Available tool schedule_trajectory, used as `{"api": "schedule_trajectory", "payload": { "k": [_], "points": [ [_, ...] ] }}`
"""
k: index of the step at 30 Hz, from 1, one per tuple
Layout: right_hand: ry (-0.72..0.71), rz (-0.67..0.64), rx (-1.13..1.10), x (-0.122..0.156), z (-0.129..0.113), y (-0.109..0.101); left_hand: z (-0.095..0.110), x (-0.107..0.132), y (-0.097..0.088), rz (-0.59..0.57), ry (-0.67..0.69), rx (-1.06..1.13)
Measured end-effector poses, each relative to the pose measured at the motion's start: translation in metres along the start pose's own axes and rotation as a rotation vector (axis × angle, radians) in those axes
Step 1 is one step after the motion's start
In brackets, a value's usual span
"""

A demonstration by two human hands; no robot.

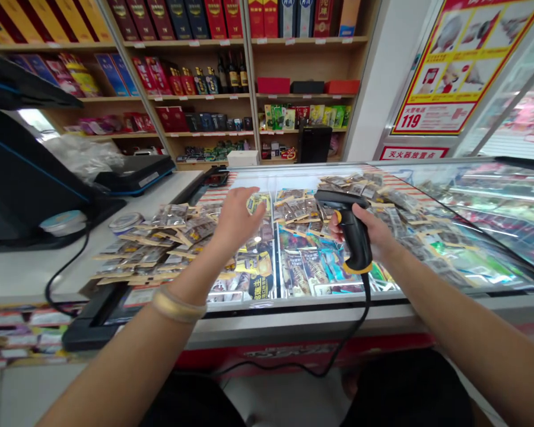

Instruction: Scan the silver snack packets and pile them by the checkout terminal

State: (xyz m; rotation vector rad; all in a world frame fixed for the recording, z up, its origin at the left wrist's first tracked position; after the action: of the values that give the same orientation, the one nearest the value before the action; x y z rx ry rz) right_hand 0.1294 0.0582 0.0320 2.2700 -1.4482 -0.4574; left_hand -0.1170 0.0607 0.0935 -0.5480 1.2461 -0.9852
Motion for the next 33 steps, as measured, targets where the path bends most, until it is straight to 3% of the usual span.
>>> {"api": "schedule_trajectory", "payload": {
  "k": [3, 6, 10, 14, 20, 26, 33],
  "points": [
    [0.008, 0.059, -0.019, 0.006, -0.003, -0.02, 0.022, -0.007, 0.042, -0.14, -0.127, 0.071],
    [0.038, 0.098, -0.033, 0.01, -0.001, -0.033, 0.027, -0.01, 0.077, -0.264, -0.248, 0.085],
    [0.047, 0.115, -0.033, 0.01, 0.003, -0.036, 0.021, -0.011, 0.098, -0.315, -0.308, 0.028],
    [0.044, 0.112, -0.011, 0.009, 0.004, -0.032, 0.012, -0.011, 0.106, -0.265, -0.344, 0.055],
    [0.031, 0.127, 0.054, 0.013, 0.003, -0.03, 0.01, -0.006, 0.111, -0.199, -0.383, 0.388],
    [0.049, 0.122, 0.08, 0.017, 0.007, -0.028, 0.021, -0.002, 0.092, -0.088, -0.31, 0.661],
    [0.078, 0.08, 0.133, 0.02, 0.01, -0.024, 0.032, -0.001, 0.08, -0.029, -0.16, 0.669]
  ]
}}
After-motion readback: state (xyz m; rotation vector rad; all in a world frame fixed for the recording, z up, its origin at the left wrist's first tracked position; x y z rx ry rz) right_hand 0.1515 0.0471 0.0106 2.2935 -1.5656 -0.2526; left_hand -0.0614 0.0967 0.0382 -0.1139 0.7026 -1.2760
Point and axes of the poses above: each hand's wrist, its own x-axis away from the middle knuckle, its own y-axis out of the palm, z = x × y, the point moved 6 cm from there along -x, towards the middle knuckle, and after that the axes turned 11 degrees about -x, right-handed, at the moved point
